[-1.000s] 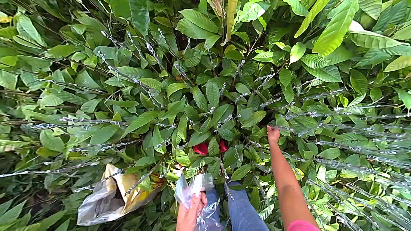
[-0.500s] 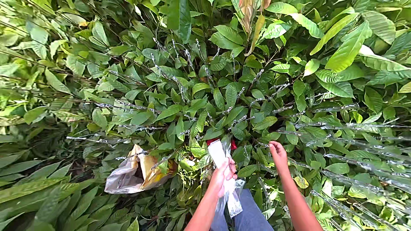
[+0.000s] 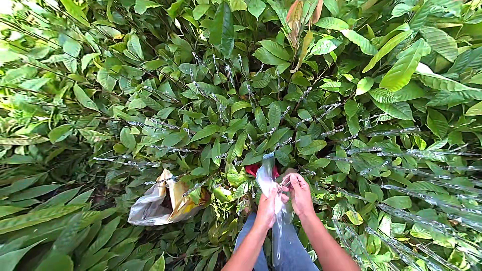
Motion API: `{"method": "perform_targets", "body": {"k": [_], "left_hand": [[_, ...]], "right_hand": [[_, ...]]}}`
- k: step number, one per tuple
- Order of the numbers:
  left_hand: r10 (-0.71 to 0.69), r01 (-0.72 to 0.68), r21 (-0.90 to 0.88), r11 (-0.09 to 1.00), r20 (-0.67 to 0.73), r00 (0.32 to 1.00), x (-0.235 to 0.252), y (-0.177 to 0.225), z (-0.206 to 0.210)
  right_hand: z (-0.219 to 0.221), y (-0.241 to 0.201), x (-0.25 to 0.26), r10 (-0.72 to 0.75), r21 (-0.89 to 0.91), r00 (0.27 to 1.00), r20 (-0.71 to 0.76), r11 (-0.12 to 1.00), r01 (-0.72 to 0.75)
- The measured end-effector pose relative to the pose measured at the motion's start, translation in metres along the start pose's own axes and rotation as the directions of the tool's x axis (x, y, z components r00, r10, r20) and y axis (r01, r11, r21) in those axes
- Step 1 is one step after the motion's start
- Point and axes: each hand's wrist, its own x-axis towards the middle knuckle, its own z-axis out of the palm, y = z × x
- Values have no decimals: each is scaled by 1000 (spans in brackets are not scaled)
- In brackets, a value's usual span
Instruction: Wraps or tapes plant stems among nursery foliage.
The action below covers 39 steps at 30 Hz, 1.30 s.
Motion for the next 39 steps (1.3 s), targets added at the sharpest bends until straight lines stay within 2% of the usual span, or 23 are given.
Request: {"method": "perform_targets", "body": {"k": [2, 4, 7, 9, 11, 14, 17, 20, 23, 27, 31, 35, 37, 39], "left_hand": [[36, -36, -13, 999, -14, 999, 3, -3, -3], [102, -103, -7, 995, -56, 993, 8, -6, -9], [152, -149, 36, 988, -138, 979, 15, 0, -14], [162, -162, 16, 987, -101, 982, 11, 7, -15], [187, -187, -21, 982, -22, 982, 4, 15, -13], [264, -268, 15, 963, 141, 954, 3, 21, -14], [293, -321, 93, 943, 235, 927, 4, 24, -15], [331, -351, 96, 931, 178, 927, 5, 23, -13], [390, -396, 67, 916, 96, 916, 6, 21, -11], [434, -434, 10, 901, 18, 901, 6, 15, -6], [450, -451, -17, 892, -33, 892, 9, 10, -1], [423, -424, -25, 905, -43, 905, 11, 9, 0], [403, -403, -9, 915, -7, 915, 12, 8, -3], [379, -379, -4, 925, 21, 925, 13, 6, -9]], "right_hand": [[1, -12, 1, 50, 66, 998, -35, 997, -47], [-4, -22, 3, 7, 47, 1000, 4, 999, -8], [-21, -36, 7, -121, -194, 974, 189, 968, 158], [-29, -45, 7, -150, -433, 940, 307, 858, 278], [-31, -52, 6, -121, -621, 915, 385, 700, 353], [-26, -60, 3, -29, -759, 900, 435, 526, 384], [-24, -60, 4, 29, -772, 880, 473, 495, 399], [-25, -55, 4, 2, -737, 859, 512, 516, 438], [-29, -46, 5, -102, -638, 831, 547, 592, 492], [-28, -33, 3, -200, -582, 843, 500, 643, 498], [-26, -32, 3, -210, -610, 841, 498, 605, 512], [-28, -41, 3, -137, -620, 851, 508, 627, 471], [-35, -54, 8, -139, -652, 842, 522, 572, 498], [-48, -83, 19, -200, -764, 840, 505, 348, 543]]}}
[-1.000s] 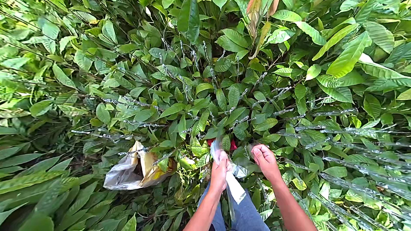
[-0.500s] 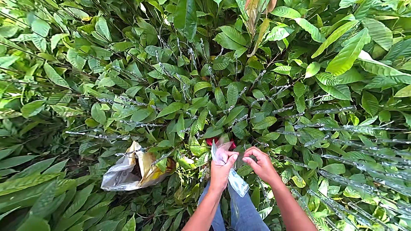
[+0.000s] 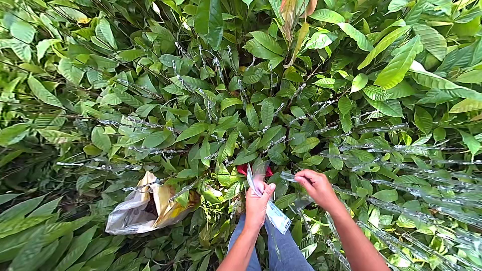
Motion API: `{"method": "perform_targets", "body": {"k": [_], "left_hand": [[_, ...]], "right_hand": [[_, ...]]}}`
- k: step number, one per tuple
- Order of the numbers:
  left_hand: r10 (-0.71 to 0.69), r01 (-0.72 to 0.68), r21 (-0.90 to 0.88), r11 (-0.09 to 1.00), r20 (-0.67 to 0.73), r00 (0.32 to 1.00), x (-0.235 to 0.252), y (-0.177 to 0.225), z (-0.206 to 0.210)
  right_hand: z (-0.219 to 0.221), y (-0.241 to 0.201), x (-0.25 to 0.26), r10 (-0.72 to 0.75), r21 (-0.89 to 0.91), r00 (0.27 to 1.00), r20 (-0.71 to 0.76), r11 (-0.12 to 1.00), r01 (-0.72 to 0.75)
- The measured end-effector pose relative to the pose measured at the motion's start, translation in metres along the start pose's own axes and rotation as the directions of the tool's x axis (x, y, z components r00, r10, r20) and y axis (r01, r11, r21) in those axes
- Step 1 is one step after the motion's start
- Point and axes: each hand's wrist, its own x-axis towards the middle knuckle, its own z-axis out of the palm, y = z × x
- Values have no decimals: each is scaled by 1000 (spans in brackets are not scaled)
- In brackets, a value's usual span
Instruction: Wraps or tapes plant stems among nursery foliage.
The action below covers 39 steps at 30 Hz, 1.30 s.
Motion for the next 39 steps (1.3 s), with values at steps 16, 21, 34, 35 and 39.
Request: {"method": "perform_targets", "body": {"k": [16, 21, 34, 35, 39], "left_hand": [[-117, 118, 39, 992, -28, 993, -10, -5, -19], [-106, 108, 38, 993, -54, 993, -9, -3, -24], [-80, 81, 2, 997, -99, 992, -13, -1, -42], [-80, 81, 7, 997, -109, 991, -13, 0, -43], [-88, 87, -15, 996, -132, 987, -12, -1, -44]], "right_hand": [[-168, 68, 106, 625, -816, 746, -231, 293, -498], [-150, 77, 128, 709, -837, 676, -201, 234, -494], [-81, 152, 154, 896, -886, 394, -205, 1, -464], [-77, 156, 153, 892, -873, 402, -208, 16, -487], [-55, 172, 158, 896, -832, 389, -214, 42, -553]]}}
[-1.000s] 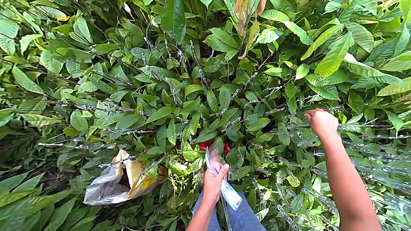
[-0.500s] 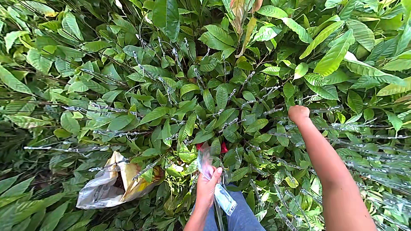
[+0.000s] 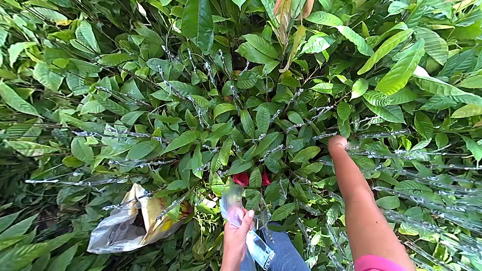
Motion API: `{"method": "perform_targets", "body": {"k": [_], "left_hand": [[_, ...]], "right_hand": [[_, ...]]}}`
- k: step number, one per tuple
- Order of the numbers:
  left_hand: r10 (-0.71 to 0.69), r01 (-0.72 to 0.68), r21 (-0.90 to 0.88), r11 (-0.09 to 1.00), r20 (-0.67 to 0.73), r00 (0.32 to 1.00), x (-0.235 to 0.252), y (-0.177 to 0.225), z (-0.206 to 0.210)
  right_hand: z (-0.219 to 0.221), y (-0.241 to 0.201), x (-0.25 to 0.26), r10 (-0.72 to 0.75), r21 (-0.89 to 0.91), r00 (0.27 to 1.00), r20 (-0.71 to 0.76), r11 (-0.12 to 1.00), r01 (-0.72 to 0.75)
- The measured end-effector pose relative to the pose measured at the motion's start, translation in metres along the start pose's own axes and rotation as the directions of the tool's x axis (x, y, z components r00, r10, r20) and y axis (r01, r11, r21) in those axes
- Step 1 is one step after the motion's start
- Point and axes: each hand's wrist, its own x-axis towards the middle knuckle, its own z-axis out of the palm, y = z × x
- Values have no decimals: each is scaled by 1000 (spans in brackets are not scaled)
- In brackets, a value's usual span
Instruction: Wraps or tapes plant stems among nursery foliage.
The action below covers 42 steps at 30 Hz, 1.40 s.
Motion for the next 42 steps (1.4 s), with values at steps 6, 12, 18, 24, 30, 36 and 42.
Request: {"method": "perform_targets", "body": {"k": [6, 12, 18, 24, 30, 36, 42], "left_hand": [[15, -11, -37, 999, 97, 995, -1, -3, -5], [-49, 47, 17, 999, 185, 981, 3, 1, 2], [-225, 233, -4, 972, 254, 941, 19, 7, 20], [-352, 382, -41, 923, 305, 885, 26, 13, 46], [-385, 406, 23, 914, 370, 846, 16, 0, 60], [-341, 325, 103, 940, 233, 911, 12, -4, 61], [-286, 275, 88, 957, 141, 948, 12, -10, 71]], "right_hand": [[25, -32, 23, 1, 91, 999, -34, 996, 2], [52, -44, 30, -152, 82, 986, -65, 984, 157], [57, -36, -21, -225, 196, 974, 28, 957, 215], [78, 12, -133, -403, 589, 779, -480, 511, 627], [92, -32, -226, -630, 840, 559, -539, -356, 409], [98, -42, -231, -471, 808, 664, -581, -436, 397], [111, -38, -240, -495, 810, 683, -537, -527, 256]]}}
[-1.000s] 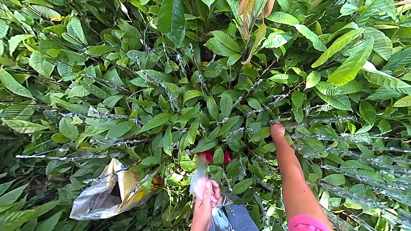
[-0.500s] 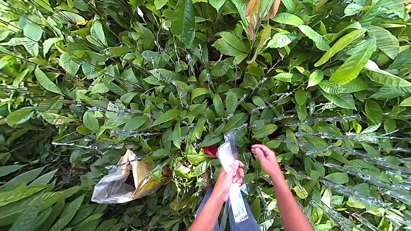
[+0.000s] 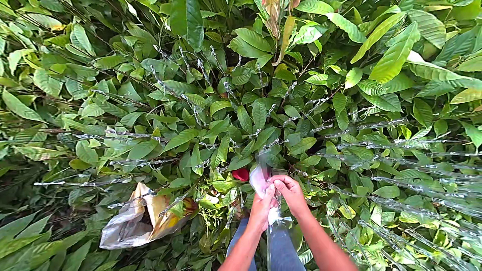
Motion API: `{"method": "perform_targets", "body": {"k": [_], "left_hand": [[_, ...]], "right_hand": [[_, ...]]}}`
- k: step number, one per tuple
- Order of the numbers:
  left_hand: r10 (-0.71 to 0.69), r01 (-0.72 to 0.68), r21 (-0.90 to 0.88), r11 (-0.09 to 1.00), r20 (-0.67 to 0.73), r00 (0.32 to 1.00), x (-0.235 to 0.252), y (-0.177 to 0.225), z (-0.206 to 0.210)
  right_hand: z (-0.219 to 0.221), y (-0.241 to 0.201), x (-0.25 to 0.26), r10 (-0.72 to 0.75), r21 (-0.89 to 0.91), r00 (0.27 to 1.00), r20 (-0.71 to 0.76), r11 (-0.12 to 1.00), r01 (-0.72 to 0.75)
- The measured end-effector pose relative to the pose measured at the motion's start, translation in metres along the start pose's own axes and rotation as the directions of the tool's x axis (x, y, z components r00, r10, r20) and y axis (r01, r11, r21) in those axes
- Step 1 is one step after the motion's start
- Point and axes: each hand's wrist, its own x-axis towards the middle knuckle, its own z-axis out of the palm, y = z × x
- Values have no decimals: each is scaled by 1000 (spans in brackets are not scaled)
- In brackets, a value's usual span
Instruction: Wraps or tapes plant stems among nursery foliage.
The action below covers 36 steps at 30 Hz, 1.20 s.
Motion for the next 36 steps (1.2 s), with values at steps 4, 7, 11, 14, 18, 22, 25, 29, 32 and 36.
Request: {"method": "perform_targets", "body": {"k": [4, 7, 11, 14, 18, 22, 25, 29, 32, 36], "left_hand": [[56, -56, 18, 998, 30, 998, 4, -7, -6], [171, -171, -9, 985, 30, 985, 13, -5, -17], [251, -258, 35, 965, 142, 958, 19, 15, -17], [188, -218, 139, 966, 197, 962, 21, 27, -7], [273, -292, 122, 949, 146, 951, 22, 24, -3], [415, -421, 55, 905, 93, 905, 23, 14, 1], [464, -466, 41, 884, 57, 884, 25, 13, 6], [479, -480, 15, 877, 39, 877, 26, 11, 10], [494, -495, 30, 868, 43, 868, 24, 11, 11], [502, -509, 86, 856, 94, 860, 17, 10, 11]], "right_hand": [[-9, -18, 6, 91, 265, 975, -202, 964, -35], [-35, -32, 11, 42, 30, 998, -45, 999, -41], [-52, -44, 10, 167, -622, 939, 301, 781, 61], [-48, -51, 9, 217, -721, 896, 388, 677, 148], [-48, -42, 9, 80, -635, 948, 307, 760, 141], [-42, -29, 6, -121, -572, 972, 200, 791, 216], [-42, -28, 4, -249, -565, 947, 205, 760, 322], [-48, -38, 5, -240, -606, 929, 280, 707, 365], [-54, -50, 8, -97, -672, 929, 358, 663, 328], [-47, -63, 11, 16, -624, 921, 390, 740, 252]]}}
